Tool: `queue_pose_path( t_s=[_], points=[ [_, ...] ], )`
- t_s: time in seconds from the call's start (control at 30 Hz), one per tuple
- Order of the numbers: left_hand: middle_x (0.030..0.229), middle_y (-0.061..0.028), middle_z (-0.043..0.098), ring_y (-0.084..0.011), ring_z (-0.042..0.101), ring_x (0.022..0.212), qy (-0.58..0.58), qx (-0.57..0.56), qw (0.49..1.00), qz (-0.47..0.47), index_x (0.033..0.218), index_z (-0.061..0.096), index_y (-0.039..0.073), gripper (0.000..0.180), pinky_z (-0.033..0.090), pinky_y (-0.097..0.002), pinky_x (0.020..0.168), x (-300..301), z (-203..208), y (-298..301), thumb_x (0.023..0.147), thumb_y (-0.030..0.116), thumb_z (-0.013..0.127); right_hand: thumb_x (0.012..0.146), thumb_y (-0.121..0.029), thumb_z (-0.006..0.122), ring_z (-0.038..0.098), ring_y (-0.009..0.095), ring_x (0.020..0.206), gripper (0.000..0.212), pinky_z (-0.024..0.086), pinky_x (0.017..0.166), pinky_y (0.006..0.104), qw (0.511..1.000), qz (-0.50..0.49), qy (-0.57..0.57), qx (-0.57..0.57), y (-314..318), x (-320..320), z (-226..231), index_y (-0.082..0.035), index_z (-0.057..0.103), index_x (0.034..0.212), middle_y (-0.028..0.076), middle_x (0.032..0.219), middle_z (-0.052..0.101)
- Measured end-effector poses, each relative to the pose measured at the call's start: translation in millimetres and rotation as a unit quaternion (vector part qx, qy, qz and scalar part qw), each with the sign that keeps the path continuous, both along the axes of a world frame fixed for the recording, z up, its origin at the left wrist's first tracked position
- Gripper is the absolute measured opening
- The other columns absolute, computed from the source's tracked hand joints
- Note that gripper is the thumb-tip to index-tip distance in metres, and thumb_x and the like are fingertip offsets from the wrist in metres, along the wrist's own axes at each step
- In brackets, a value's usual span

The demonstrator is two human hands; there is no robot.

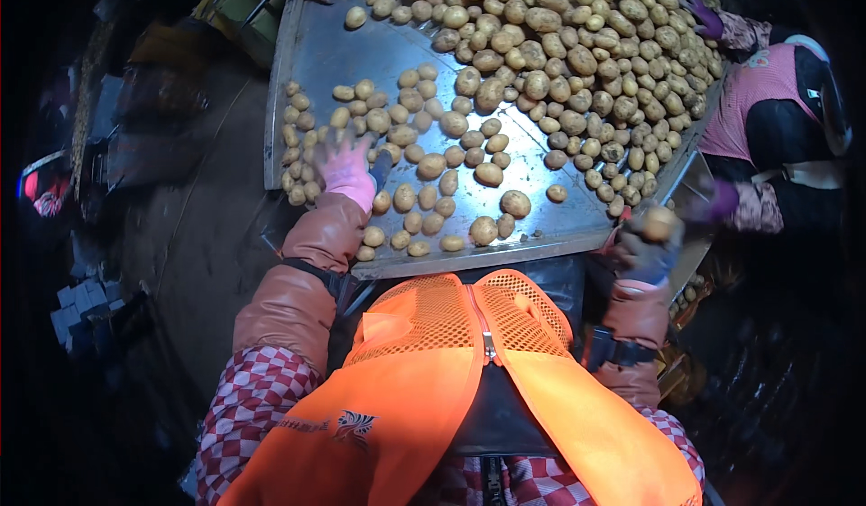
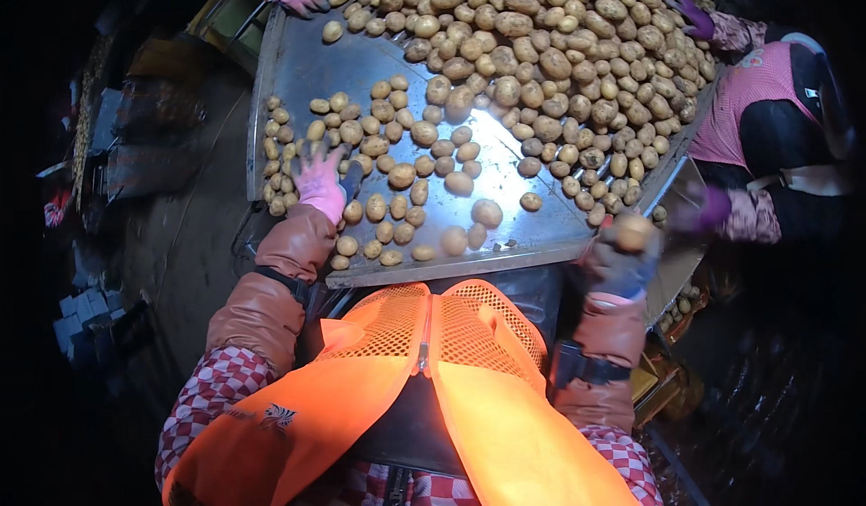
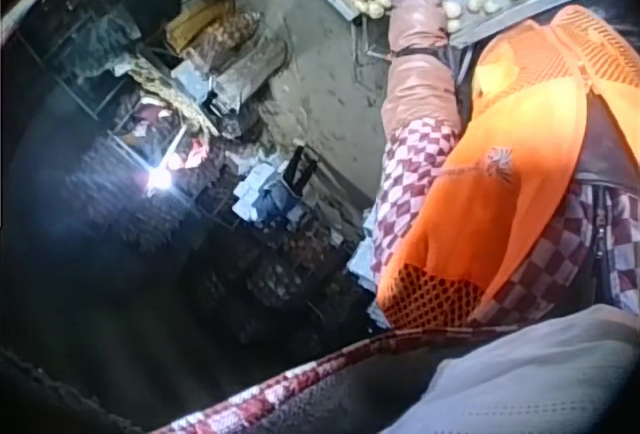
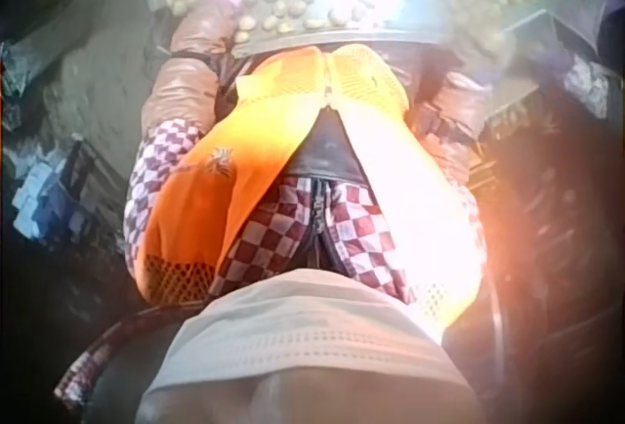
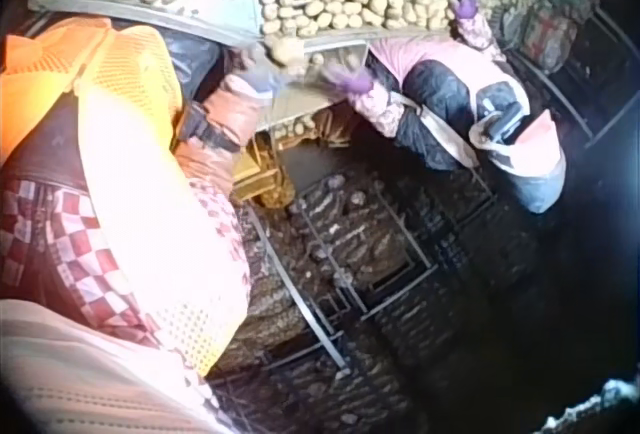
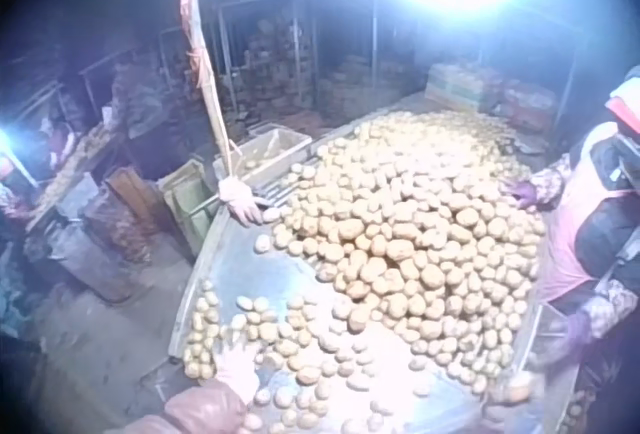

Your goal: Sorting and picking potatoes from a conveyor or sorting table into a box.

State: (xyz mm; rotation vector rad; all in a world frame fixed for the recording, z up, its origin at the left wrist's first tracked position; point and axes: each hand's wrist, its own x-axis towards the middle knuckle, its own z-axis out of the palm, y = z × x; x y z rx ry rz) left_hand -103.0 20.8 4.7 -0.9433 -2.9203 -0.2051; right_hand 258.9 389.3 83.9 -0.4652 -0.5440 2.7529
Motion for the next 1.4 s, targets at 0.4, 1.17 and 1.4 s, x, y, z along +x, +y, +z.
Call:
queue_pose_path(
  t_s=[0.4, 1.17, 1.4],
  points=[
    [0.121, -0.0102, 0.068, -0.0254, 0.068, 0.109, -0.204, -0.271, 0.909, -0.241, 0.118, 0.07, 0.013, 0.039, 0.057, -0.0407, 0.08, 100.3, 50.3, 207.5, 0.079, 0.018, 0.075, 0.1, -0.026, 0.062, 0.059, 0.014, 0.067, 0.04, 0.046, 0.053, 0.0257, 0.893, -0.055, -0.343, 0.288, -46.4, -68.8, -46.1, -0.008, 0.056, 0.135, 0.005, 0.104, 0.064],
    [0.113, -0.007, 0.069, -0.0258, 0.061, 0.115, 0.047, -0.02, 0.977, -0.208, 0.109, 0.071, 0.02, 0.025, 0.045, -0.0415, 0.098, 4.4, 30.1, 229.0, 0.089, 0.016, 0.056, 0.096, -0.041, 0.066, 0.058, 0.021, 0.094, 0.051, 0.052, 0.079, 0.0341, 0.962, 0.037, -0.269, -0.034, -93.6, -167.1, -52.5, -0.004, 0.056, 0.129, 0.008, 0.106, 0.061],
    [0.108, -0.0052, 0.073, -0.0235, 0.071, 0.101, -0.148, -0.196, 0.948, -0.202, 0.114, 0.071, 0.019, 0.029, 0.056, -0.0406, 0.08, 0.7, 47.4, 259.4, 0.09, 0.009, 0.058, 0.1, -0.039, 0.06, 0.06, 0.012, 0.069, 0.046, 0.048, 0.06, 0.0218, 0.945, 0.049, -0.312, 0.085, -78.5, -159.3, -24.5, -0.001, 0.061, 0.126, 0.0, 0.077, 0.062]
  ],
)
